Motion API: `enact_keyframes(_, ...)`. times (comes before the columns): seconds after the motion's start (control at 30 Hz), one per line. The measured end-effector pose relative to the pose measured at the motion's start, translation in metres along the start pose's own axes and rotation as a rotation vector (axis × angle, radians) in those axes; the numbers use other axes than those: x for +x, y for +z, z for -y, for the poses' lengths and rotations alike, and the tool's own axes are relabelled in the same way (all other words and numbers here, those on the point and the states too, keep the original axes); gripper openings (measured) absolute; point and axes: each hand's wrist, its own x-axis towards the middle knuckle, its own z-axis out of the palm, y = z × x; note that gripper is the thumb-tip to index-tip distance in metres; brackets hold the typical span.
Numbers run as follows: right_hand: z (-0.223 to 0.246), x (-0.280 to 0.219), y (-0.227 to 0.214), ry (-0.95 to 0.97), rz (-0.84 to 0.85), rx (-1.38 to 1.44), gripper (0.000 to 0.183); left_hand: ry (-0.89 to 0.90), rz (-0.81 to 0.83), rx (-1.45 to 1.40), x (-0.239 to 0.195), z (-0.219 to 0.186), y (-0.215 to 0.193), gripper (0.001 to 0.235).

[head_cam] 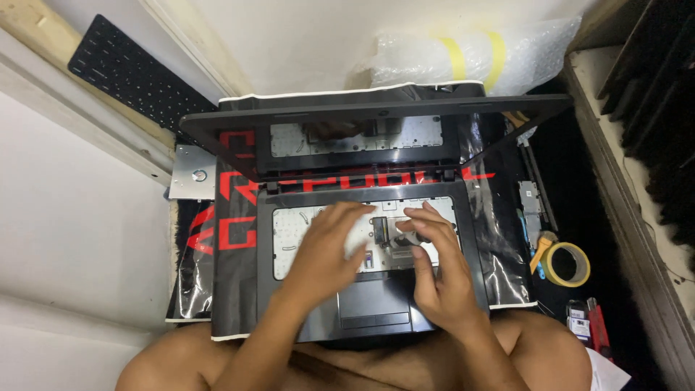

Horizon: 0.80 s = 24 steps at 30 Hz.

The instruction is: The person uses a screwdriver to pry and unscrew the laptop keyboard, then lifts it off to reveal the internal components. They proceed to disconnect the keyboard ribbon cable and remove a small internal component from the chassis.

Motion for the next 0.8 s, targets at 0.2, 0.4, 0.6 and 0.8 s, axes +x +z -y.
enact_keyframes(0.2,-0.008,-0.010,0.003,0.051,-0.196,-0.145,0.043,-0.144,-0.142,-0.130,0.001,-0.003,-0.014,0.038)
enact_keyframes(0.4,-0.009,-0.009,0.004,0.089,-0.185,-0.116,0.033,-0.111,-0.182,-0.115,0.001,0.002,-0.013,0.035)
enact_keyframes(0.6,-0.002,-0.004,0.000,0.033,0.036,-0.012,0.032,-0.116,-0.191,-0.126,0.001,0.005,-0.016,0.031)
enact_keyframes(0.8,-0.014,-0.003,0.004,-0.015,-0.189,-0.022,0.035,-0.004,-0.195,-0.247,0.005,-0.008,-0.019,0.038)
